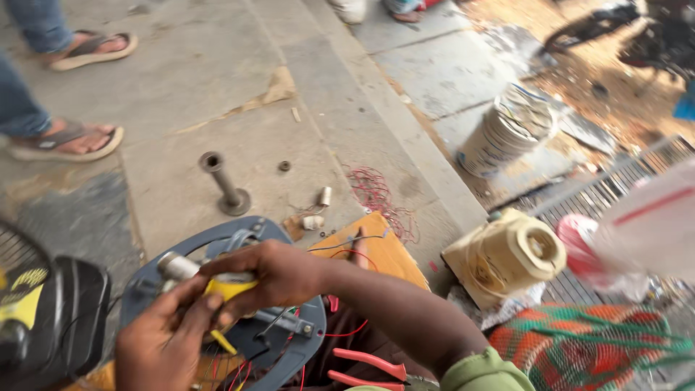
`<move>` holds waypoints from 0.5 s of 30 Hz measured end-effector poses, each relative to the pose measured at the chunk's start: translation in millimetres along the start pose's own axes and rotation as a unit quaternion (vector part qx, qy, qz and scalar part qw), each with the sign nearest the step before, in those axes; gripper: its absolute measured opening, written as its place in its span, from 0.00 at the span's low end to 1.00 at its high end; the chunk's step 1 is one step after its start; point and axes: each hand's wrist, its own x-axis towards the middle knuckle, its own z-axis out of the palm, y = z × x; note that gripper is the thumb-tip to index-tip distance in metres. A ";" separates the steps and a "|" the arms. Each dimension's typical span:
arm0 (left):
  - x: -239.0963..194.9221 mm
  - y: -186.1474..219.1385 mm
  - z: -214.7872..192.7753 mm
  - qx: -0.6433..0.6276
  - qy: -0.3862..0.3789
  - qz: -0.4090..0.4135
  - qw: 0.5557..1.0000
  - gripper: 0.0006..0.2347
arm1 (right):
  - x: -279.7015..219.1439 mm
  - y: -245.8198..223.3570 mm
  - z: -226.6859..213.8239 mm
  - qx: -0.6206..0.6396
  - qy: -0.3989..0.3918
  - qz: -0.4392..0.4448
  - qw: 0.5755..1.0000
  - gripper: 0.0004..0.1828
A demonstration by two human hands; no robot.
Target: The person sits on the ground and repairs a disassembled electric fan motor. They strip wire ends, twist connections, and wrap them with yellow electrical tape. The person uses pliers and electrical tape to secure the wiring on the motor.
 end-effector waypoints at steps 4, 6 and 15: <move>5.3 -8.2 -5.5 -0.031 0.008 -0.083 0.996 0.09 | 1.7 7.4 5.6 -0.027 0.025 -0.004 0.999 0.39; 9.7 -5.2 -4.0 -0.021 0.015 -0.067 0.997 0.09 | 8.2 7.9 11.5 -0.036 0.039 0.042 0.998 0.36; 13.2 15.6 9.4 0.022 0.116 -0.085 0.989 0.06 | 38.1 -5.7 23.4 -0.046 0.061 0.165 0.983 0.27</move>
